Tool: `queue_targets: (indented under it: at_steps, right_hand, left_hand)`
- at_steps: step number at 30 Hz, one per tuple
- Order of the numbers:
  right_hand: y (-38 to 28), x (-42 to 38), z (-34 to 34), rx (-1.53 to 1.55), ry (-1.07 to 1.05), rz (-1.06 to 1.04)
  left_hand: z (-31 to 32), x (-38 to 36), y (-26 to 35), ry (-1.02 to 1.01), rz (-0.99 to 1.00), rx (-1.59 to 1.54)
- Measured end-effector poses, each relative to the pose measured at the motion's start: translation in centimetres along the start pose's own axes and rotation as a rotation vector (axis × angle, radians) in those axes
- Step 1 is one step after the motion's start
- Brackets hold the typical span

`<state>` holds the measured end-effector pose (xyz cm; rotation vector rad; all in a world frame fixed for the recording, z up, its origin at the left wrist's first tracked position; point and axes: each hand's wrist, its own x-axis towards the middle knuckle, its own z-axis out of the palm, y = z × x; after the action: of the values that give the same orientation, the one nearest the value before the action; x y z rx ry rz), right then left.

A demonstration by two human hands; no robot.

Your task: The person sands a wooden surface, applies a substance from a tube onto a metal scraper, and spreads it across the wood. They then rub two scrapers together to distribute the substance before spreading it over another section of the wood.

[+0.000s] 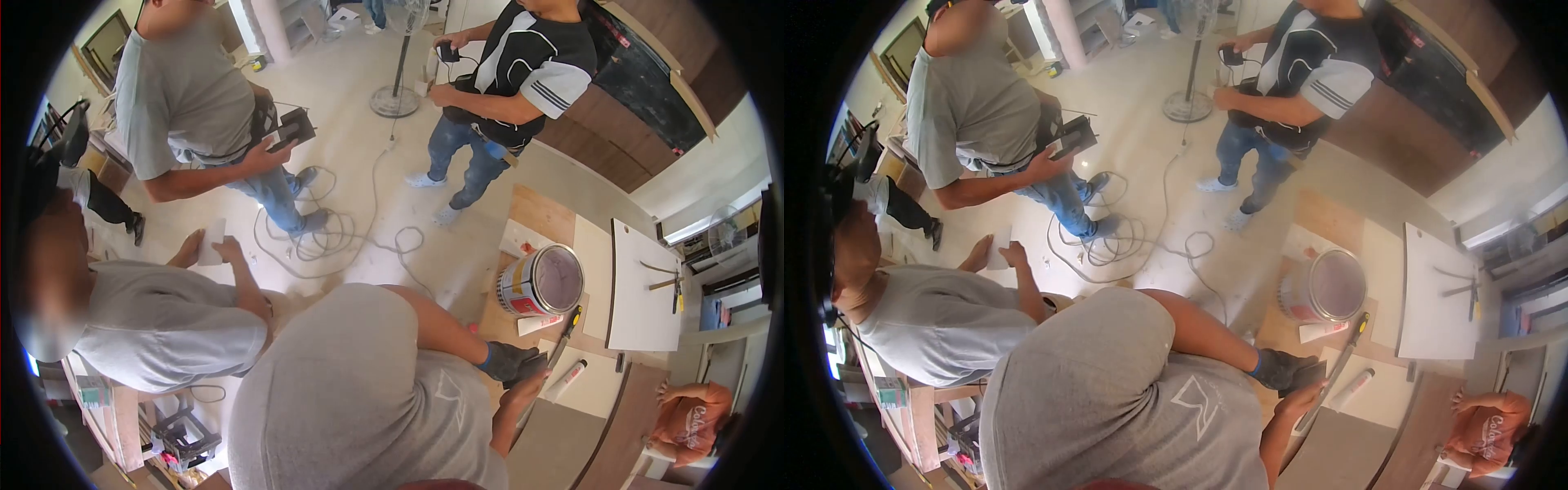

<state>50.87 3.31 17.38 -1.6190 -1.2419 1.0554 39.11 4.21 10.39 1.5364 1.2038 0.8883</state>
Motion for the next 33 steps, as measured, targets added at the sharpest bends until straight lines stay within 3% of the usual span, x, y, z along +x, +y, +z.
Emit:
queue_targets:
  at_steps: [4, 6, 9, 12, 13, 16, 20, 24, 26, 27, 29, 31, 33]
  right_hand:
    - [1.4, 2.4, -2.0, 0.220, -0.133, 0.110]
    - [-0.9, 1.9, -2.8, 0.261, -0.175, 0.262]
    - [-0.1, 2.2, -4.0, 0.314, -0.013, 0.364]
    - [-1.2, 0.7, -5.1, 0.338, -0.046, 0.316]
    - [-0.2, 0.8, -5.2, 0.354, -0.080, 0.267]
    - [1.3, 1.9, -5.7, 0.364, -0.112, 0.201]
    - [-0.1, 1.6, -6.5, 0.327, -0.039, 0.281]
    - [2.5, 3.3, -6.9, 0.387, -0.077, 0.287]
    - [1.5, 2.4, -7.4, 0.382, -0.074, 0.301]
    - [1.1, 1.9, -7.6, 0.384, -0.067, 0.310]
    - [1.2, 1.7, -7.0, 0.409, -0.046, 0.294]
    - [1.7, 2.3, -7.5, 0.392, -0.002, 0.332]
    - [2.6, 3.6, -8.6, 0.360, 0.057, 0.426]
  left_hand:
    - [-2.1, -3.0, 7.4, -0.059, 0.108, 0.146]
    - [-4.8, -4.7, 11.7, -0.213, -0.007, 0.185]
    - [-1.4, -3.3, 7.9, -0.021, 0.159, 0.186]
    - [-3.1, -3.0, 9.3, -0.003, -0.051, 0.002]
    - [-0.3, -1.4, 5.5, 0.065, 0.163, 0.105]
    - [-2.9, -2.8, 11.6, -0.239, -0.094, 0.106]
    - [-1.6, -2.0, 11.6, -0.144, -0.017, 0.087]
    - [3.7, 1.5, 7.0, -0.137, 0.179, 0.040]
    - [2.6, 0.8, 8.2, -0.082, 0.139, 0.039]
    - [-0.8, -1.4, 13.0, -0.035, 0.053, 0.090]
    - [-2.7, -1.3, 16.3, -0.226, -0.068, 0.074]
    - [1.5, 0.9, 11.2, -0.195, 0.031, -0.168]
    - [3.3, 2.0, 8.2, -0.115, 0.071, -0.138]
